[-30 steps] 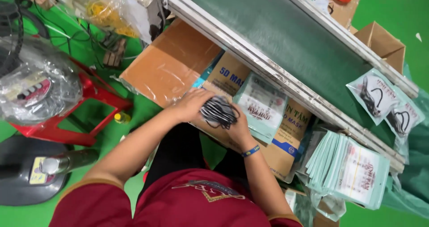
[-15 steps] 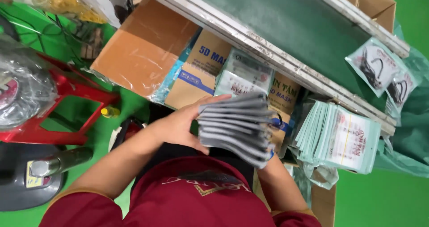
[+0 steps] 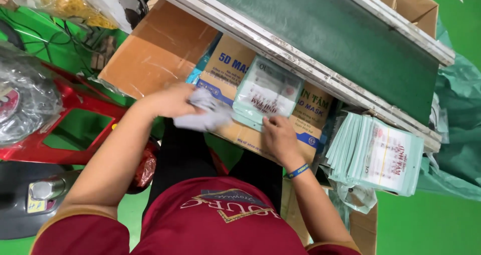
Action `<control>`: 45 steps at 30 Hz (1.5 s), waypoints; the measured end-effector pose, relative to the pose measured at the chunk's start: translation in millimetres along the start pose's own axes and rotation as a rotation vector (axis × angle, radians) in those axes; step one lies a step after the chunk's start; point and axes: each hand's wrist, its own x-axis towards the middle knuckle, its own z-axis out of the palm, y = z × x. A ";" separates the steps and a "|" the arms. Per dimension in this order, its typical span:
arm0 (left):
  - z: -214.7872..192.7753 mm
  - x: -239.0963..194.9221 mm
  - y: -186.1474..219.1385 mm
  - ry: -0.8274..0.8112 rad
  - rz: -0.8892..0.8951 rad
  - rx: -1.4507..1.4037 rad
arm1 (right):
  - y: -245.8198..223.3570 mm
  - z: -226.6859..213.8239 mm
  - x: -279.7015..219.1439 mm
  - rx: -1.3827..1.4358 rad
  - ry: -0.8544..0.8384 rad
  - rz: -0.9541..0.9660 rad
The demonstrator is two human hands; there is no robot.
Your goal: The person packages masks by hand, taking them from a conveyor belt, grouping them, and placing them into individual plastic sleeves and larger boxes.
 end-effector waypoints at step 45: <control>155.2 -52.7 77.4 -0.224 0.401 -0.902 | -153.8 -114.2 25.6 0.586 -0.218 -0.252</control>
